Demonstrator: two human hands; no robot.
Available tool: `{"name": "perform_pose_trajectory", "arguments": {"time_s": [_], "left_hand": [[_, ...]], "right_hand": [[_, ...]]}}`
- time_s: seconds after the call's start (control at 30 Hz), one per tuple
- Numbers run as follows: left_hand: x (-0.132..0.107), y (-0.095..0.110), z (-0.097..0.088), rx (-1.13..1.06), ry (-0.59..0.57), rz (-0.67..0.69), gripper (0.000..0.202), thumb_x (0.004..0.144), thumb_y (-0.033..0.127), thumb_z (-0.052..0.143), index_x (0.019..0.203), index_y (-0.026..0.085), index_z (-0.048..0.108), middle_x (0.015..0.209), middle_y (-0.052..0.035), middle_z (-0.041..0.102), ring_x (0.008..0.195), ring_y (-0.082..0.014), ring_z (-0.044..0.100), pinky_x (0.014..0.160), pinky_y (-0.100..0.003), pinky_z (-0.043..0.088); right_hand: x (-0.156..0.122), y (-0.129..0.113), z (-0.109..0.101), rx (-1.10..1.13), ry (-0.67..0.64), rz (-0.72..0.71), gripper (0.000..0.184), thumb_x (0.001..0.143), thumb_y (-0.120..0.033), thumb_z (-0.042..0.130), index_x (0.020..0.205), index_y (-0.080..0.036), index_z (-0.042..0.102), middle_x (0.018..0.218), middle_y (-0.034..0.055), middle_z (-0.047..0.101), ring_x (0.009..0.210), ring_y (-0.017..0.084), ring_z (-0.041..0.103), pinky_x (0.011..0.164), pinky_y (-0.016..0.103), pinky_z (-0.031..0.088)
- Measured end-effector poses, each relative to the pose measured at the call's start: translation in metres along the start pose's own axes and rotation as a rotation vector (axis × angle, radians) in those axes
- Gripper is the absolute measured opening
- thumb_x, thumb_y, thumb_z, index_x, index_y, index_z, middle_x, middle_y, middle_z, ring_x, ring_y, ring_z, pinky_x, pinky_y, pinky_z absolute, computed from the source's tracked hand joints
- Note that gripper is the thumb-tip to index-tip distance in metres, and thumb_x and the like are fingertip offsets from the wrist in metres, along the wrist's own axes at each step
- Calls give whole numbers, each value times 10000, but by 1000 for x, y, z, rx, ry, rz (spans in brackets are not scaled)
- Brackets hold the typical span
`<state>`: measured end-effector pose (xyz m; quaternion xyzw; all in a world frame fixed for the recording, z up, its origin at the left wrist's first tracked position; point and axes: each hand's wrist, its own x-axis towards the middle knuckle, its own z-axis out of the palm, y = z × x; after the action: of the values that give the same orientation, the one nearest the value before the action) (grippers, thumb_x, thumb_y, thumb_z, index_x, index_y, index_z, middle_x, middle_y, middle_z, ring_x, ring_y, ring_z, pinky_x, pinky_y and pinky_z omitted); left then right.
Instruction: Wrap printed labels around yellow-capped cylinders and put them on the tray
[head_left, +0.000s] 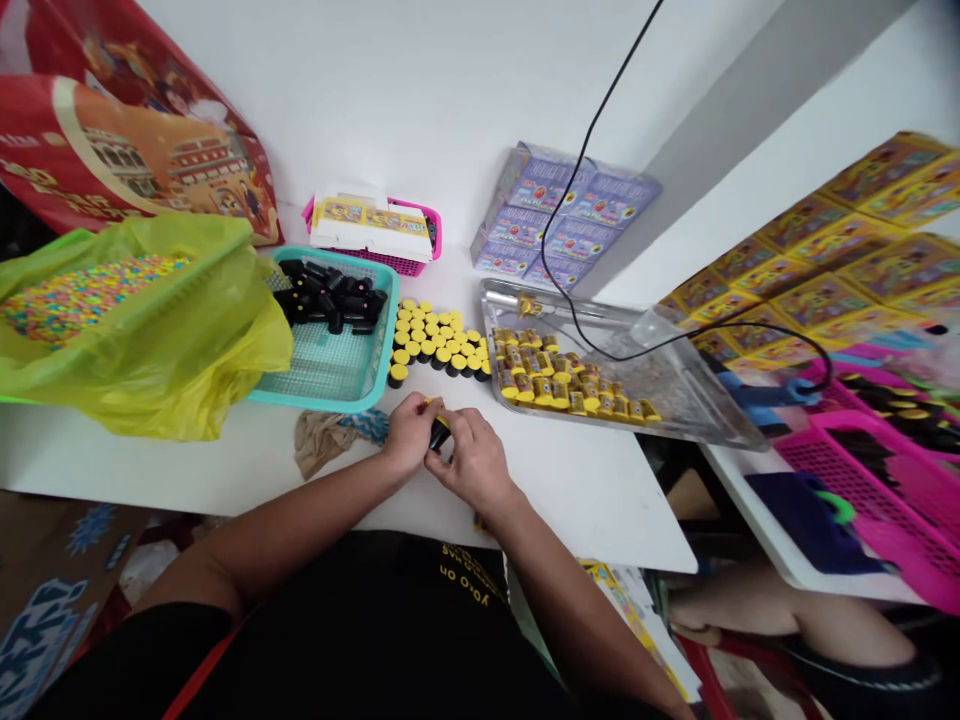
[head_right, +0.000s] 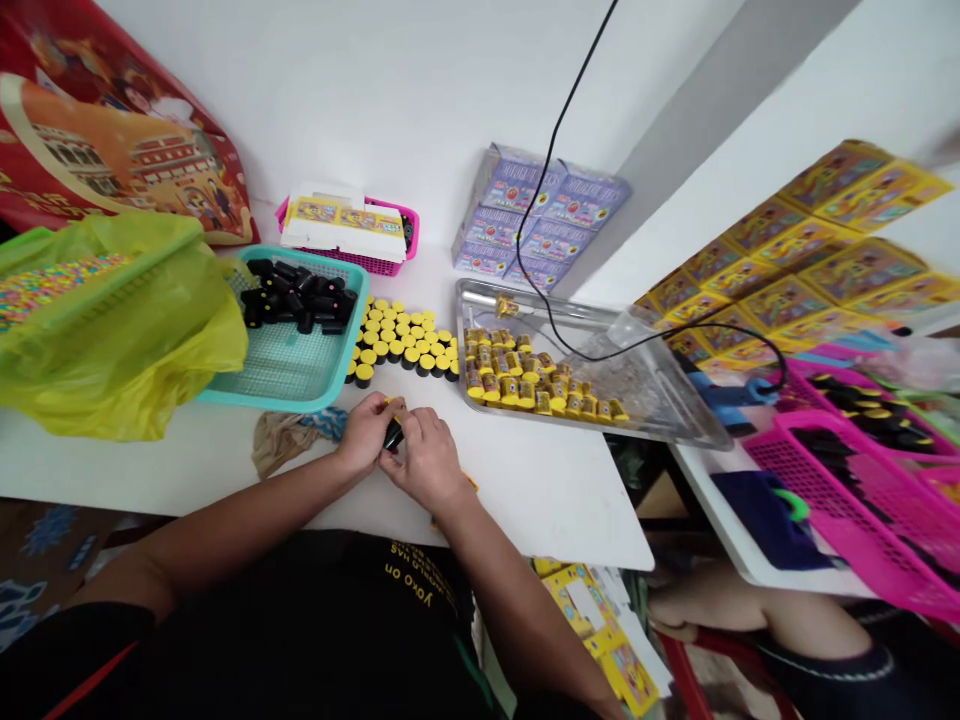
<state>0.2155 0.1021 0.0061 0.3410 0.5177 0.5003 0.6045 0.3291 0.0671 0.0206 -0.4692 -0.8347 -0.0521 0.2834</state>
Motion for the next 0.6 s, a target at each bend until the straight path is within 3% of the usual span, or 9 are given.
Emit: {"name": "perform_pose_trajectory", "arguments": {"time_s": [0.27, 0.47, 0.6], "left_hand": [[-1, 0, 0, -3, 18, 117, 258, 781, 385, 615, 662, 199, 481, 607, 50, 489, 583, -108, 477, 563, -233, 403], [1, -7, 0, 27, 21, 135, 276, 785, 378, 624, 633, 198, 480, 594, 51, 489, 581, -107, 475, 571, -236, 404], [-1, -3, 0, -39, 8, 62, 282, 783, 402, 641, 659, 197, 493, 593, 53, 509, 548, -106, 481, 529, -239, 399]], "right_hand": [[-4, -7, 4, 126, 121, 221, 363, 723, -238, 657, 1069, -196, 558, 877, 66, 590, 791, 229, 581, 678, 358, 521], [-10, -6, 9, 42, 161, 73, 320, 792, -253, 615, 1098, -184, 553, 797, 61, 575, 765, 240, 557, 655, 374, 509], [-9, -7, 8, 33, 162, 38, 333, 816, -269, 604, 1126, -165, 540, 841, 85, 589, 796, 248, 571, 669, 383, 521]]}}
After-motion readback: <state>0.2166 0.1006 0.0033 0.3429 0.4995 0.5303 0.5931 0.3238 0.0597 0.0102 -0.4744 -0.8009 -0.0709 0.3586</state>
